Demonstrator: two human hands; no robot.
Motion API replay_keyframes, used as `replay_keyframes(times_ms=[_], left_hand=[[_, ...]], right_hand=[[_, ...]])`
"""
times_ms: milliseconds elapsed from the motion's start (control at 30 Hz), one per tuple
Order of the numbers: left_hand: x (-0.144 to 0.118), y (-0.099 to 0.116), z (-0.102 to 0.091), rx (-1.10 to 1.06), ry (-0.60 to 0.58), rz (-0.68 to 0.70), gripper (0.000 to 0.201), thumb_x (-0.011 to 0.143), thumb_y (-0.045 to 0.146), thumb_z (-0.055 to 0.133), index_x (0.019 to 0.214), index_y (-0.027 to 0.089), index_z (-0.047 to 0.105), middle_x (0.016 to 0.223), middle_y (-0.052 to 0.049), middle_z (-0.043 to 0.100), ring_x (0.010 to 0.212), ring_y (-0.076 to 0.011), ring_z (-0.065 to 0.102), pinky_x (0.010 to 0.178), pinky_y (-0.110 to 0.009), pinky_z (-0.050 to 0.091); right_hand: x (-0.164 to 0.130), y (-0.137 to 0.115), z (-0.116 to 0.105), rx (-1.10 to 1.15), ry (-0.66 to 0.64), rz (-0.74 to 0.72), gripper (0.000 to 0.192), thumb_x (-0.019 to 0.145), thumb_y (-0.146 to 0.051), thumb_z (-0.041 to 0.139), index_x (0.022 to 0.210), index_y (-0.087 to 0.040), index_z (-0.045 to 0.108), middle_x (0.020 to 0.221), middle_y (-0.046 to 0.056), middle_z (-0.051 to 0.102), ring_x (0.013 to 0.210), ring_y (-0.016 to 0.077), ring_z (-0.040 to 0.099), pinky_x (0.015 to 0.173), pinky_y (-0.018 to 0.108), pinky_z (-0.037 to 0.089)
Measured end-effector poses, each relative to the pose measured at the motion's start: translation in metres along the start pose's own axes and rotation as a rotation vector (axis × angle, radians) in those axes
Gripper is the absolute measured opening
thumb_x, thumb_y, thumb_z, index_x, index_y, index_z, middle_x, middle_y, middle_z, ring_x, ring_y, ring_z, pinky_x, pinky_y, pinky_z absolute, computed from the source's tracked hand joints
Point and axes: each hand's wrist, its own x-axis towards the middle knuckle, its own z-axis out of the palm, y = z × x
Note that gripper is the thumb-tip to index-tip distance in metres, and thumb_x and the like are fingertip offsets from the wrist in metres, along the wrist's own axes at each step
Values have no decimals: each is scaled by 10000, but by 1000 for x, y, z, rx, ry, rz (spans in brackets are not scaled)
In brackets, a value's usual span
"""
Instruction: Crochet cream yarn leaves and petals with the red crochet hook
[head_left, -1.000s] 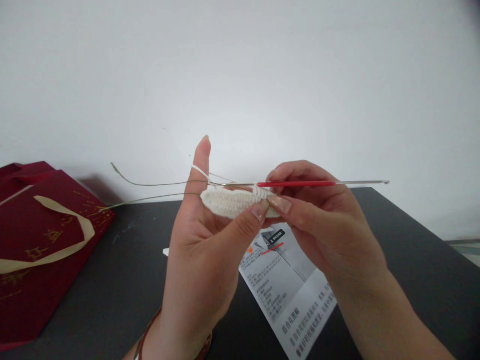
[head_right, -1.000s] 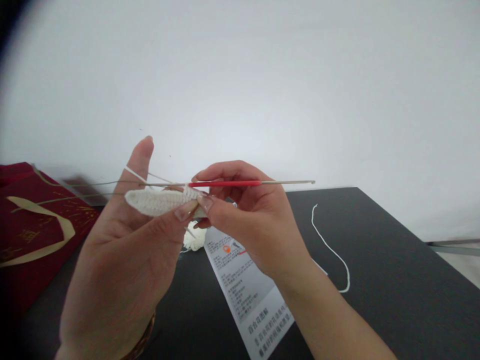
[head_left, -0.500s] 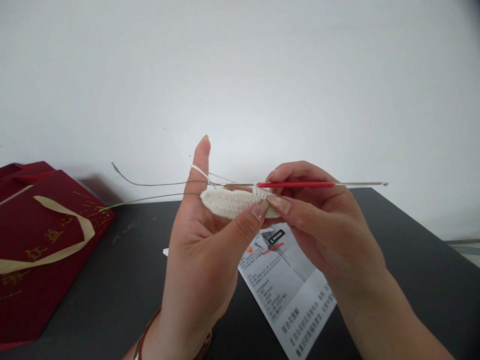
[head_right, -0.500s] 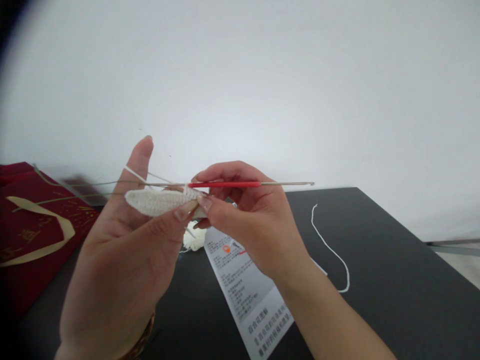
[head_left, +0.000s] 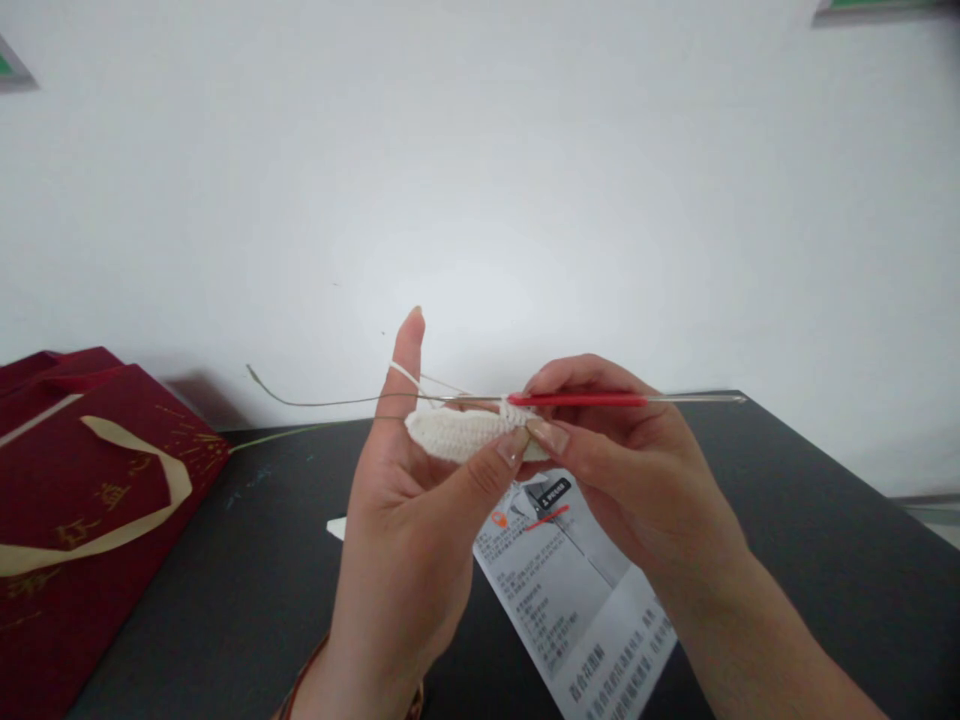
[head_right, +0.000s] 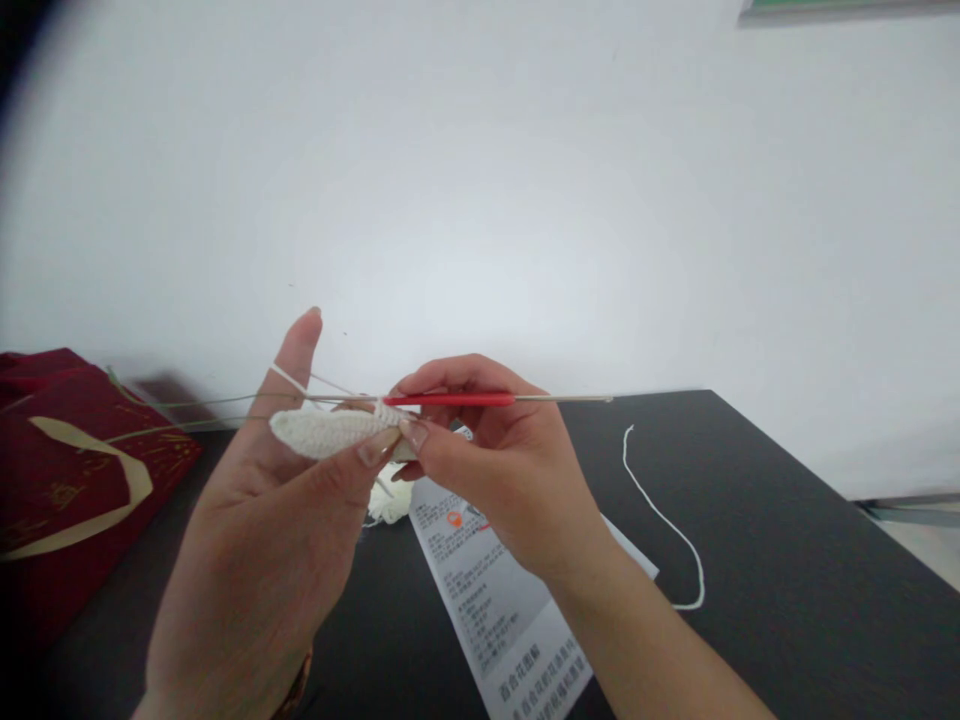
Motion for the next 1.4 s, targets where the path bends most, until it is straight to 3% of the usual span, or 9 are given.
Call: replay_keyframes(times_ms=[467,800,967,1400], left_hand=[[0,2,-2,-33,-43,-5,855,782,56,692,1477,360,298,762,24,744,668,-104,690,666,-201,561],[2,4,0,-18,8,-14,836,746,68,728,1448,356,376,759,6,744,673,-125,702,679,-212,558],[3,4,-1,-16,53,-37,786,743,74,733,1397,403,445,751,39,691,638,-89,666,647,-175,534],[-3,10,4,2,69,-69,800,754,85,723,1425,387,407,713,13,712,623,-105,662,639,-190,533]], right_hand=[[-1,-1,0,21,10,18,149,779,-106,734,875,-217,711,775,-22,694,671,84,659,610,173,588],[-2,0,1,22,50,54,146,743,-154,778,857,-222,717,796,-10,700,642,90,649,602,200,591],[0,-1,2,42,50,56,148,736,-146,784,849,-217,720,785,-10,693,644,88,649,610,191,583],[0,-5,4,44,61,56,154,710,-153,802,830,-217,729,769,-12,684,639,90,630,590,185,579]])
